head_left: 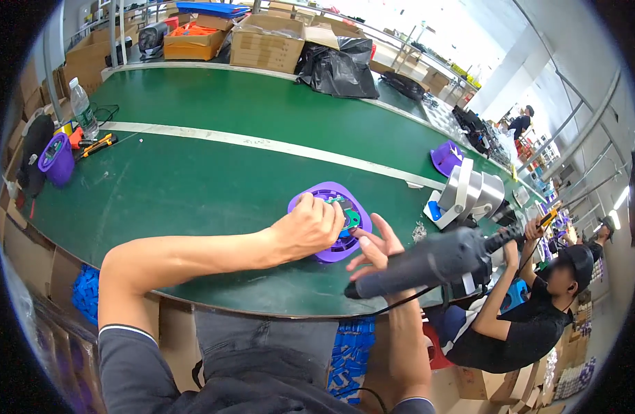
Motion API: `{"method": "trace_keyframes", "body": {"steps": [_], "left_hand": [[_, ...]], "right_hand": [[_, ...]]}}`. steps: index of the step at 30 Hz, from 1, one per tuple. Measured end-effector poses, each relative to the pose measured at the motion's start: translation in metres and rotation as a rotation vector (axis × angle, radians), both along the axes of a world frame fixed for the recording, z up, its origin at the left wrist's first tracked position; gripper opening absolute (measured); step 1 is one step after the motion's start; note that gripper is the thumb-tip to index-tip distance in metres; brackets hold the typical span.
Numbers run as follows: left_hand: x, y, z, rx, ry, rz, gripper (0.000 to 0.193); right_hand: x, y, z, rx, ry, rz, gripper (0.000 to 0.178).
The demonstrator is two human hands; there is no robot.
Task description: The person assembles a purple plastic housing by securing a circuit board and a white fan component into it with screws, using an electric screwdriver.
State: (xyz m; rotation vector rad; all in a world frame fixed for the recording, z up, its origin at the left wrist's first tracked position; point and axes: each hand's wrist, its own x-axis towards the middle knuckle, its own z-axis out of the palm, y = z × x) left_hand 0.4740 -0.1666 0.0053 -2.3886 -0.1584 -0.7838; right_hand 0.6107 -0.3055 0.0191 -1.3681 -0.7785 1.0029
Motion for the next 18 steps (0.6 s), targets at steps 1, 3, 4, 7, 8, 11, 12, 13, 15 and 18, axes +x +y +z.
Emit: {"method": "trace_keyframes", "body": {"steps": [1,3,4,7,8,11,12,13,15,18], "left_hand": [[0.001,-0.001,0.001,0.0,-0.005,0.003,0.028],[0.003,-0.004,0.001,-0.049,-0.014,0.006,0.027],[0.004,-0.005,0.0,-0.149,0.011,0.008,0.033],[0.002,-0.001,0.009,-0.42,-0.092,-0.023,0.031],[0.004,0.001,0.008,-0.514,-0.075,-0.034,0.038],[0.007,0.004,0.004,-0.594,-0.051,-0.032,0.042],[0.009,0.008,0.0,-0.595,-0.054,-0.027,0.042],[0.012,0.015,-0.007,-0.535,-0.126,-0.083,0.046],[0.016,0.023,-0.01,-0.476,-0.198,-0.148,0.05],[0.026,0.03,-0.014,-0.662,-0.05,-0.242,0.049]], "right_hand": [[-0.004,0.006,-0.008,0.036,-0.024,-0.025,0.073],[-0.004,0.02,-0.024,0.167,-0.12,-0.066,0.071],[0.002,0.013,-0.021,0.06,0.045,-0.044,0.069],[0.002,0.025,-0.027,0.097,-0.044,-0.106,0.023],[0.0,0.028,-0.024,0.107,-0.043,-0.125,0.01],[0.002,0.032,-0.03,0.109,-0.064,-0.148,0.02],[-0.005,0.032,-0.024,0.115,-0.051,-0.195,0.035],[-0.003,0.032,-0.021,0.105,-0.056,-0.148,0.049],[-0.003,0.035,-0.019,0.15,-0.047,-0.276,0.052],[0.013,0.044,-0.01,0.247,-0.052,-0.245,0.054]]}}
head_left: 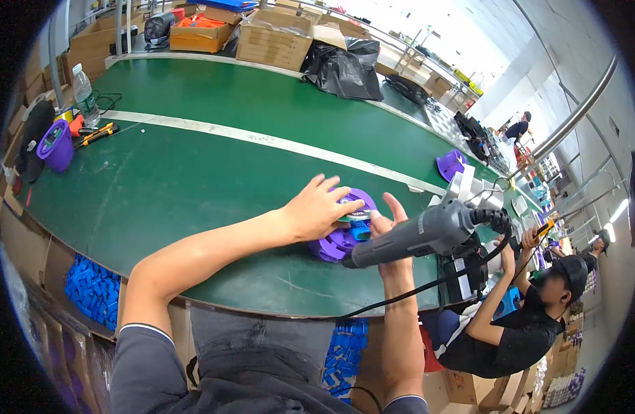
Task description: The person assembles a purple plastic housing by securing a circuit board and a white fan component into it with screws, using an electric screwdriver.
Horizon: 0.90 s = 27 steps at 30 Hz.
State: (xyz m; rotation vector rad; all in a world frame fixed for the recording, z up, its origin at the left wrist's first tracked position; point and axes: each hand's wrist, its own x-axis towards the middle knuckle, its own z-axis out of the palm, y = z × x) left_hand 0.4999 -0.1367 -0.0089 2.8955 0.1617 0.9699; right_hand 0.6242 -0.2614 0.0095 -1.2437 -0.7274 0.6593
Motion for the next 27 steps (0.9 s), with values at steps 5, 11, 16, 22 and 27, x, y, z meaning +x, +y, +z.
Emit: {"method": "trace_keyframes", "body": {"steps": [5,11,16,22,27], "left_hand": [[0.015,0.007,-0.006,-0.203,-0.261,-0.187,0.04],[0.019,0.004,-0.014,-0.067,-0.148,-0.152,0.038],[0.023,0.014,-0.02,-0.09,-0.076,0.038,0.033],[0.01,0.003,-0.019,0.082,0.016,0.057,0.03],[0.003,-0.016,0.009,-0.059,0.319,-0.05,0.053]], "right_hand": [[0.011,-0.001,0.031,-0.094,0.111,0.139,0.058],[0.009,-0.014,0.025,-0.195,-0.118,0.053,0.054],[0.019,-0.034,0.031,-0.135,-0.319,-0.109,0.052],[0.038,-0.132,0.067,0.161,-0.096,-0.216,0.047],[0.067,-0.247,-0.004,-0.073,-0.143,-0.462,0.037]]}}
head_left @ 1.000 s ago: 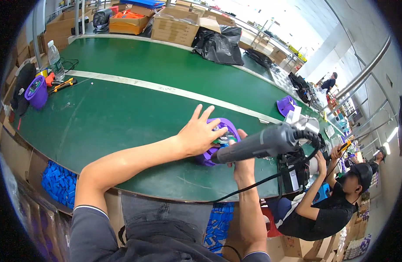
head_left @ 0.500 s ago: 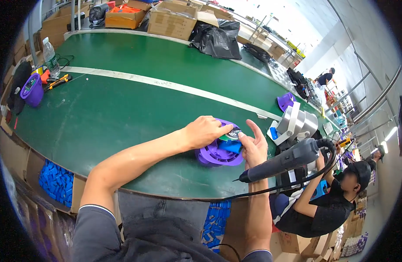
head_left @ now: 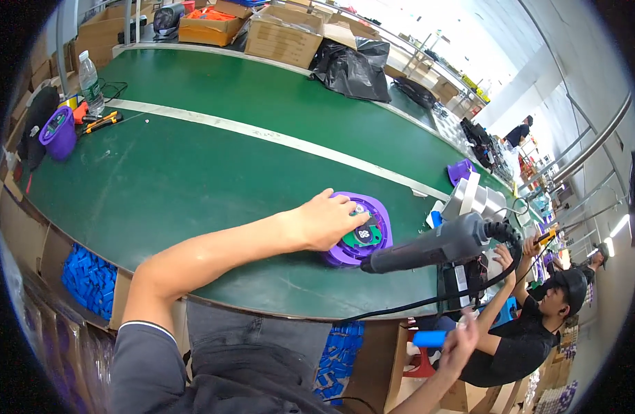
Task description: The person assembles a purple plastic housing by securing a circuit board and a white fan component into it with screws, using an electric screwdriver.
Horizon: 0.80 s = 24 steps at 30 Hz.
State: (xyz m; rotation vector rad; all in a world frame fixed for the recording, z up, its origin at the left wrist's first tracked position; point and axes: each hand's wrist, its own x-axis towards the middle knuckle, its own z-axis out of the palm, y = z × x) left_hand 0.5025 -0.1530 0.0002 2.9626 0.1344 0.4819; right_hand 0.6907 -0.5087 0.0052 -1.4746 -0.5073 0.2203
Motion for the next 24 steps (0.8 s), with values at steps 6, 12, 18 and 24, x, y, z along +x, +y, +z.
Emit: {"method": "trace_keyframes", "body": {"steps": [6,12,18,24], "left_hand": [[-0.026,-0.004,0.026,-0.133,0.095,-0.168,0.063],[-0.029,-0.006,-0.005,0.098,-0.054,-0.193,0.057],[-0.033,-0.011,-0.004,0.222,-0.005,-0.144,0.049],[-0.02,-0.025,-0.006,0.332,-0.034,-0.166,0.048]], "right_hand": [[0.012,-0.138,-0.359,-0.45,0.084,-0.201,0.019],[-0.03,-0.207,-0.502,-0.963,-0.062,0.188,0.019],[0.039,-0.056,-0.223,-0.689,0.734,0.214,0.022],[-0.008,0.052,0.021,-0.158,-0.096,0.107,0.008]]}}
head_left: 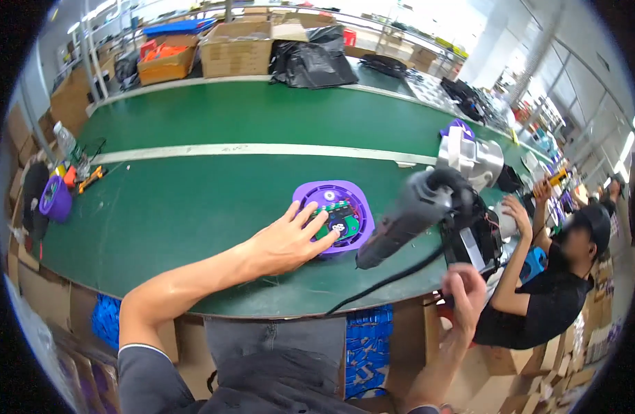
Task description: The person assembles a purple plastic housing by securing a circuit board and a white fan component into it with screws, using an electric screwdriver.
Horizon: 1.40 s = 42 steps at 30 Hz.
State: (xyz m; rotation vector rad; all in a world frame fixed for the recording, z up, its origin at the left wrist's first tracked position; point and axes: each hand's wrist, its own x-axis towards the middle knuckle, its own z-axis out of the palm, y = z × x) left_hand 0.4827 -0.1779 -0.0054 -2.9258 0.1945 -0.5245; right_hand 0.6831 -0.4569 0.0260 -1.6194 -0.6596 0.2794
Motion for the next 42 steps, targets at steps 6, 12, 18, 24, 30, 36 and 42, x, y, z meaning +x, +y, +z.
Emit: {"method": "trace_keyframes", "body": {"steps": [6,12,18,24,30,36,42], "left_hand": [[-0.003,-0.004,-0.006,0.183,-0.075,0.062,0.037],[0.006,0.007,-0.005,0.11,-0.218,0.062,0.034],[0.011,0.051,0.024,-0.778,-0.105,0.309,0.019],[-0.02,0.083,-0.041,-2.188,0.432,0.47,0.02],[-0.054,0.073,-0.048,-1.915,0.279,0.674,0.021],[-0.064,0.068,-0.002,-0.691,-0.29,0.625,0.029],[-0.033,0.013,0.021,-0.382,0.028,0.287,0.084]], "right_hand": [[-0.057,0.108,0.031,0.294,-0.365,0.503,0.079],[-0.075,0.133,0.027,0.248,-0.482,0.083,0.067],[-0.048,0.114,0.022,0.433,-0.427,-0.026,0.063],[-0.054,0.099,0.029,0.473,-0.267,0.069,0.056],[-0.058,0.11,0.043,0.277,-0.092,0.268,0.041],[-0.075,0.135,0.029,0.49,0.076,0.459,0.036],[-0.085,0.168,0.019,0.571,0.106,0.522,0.027]]}}
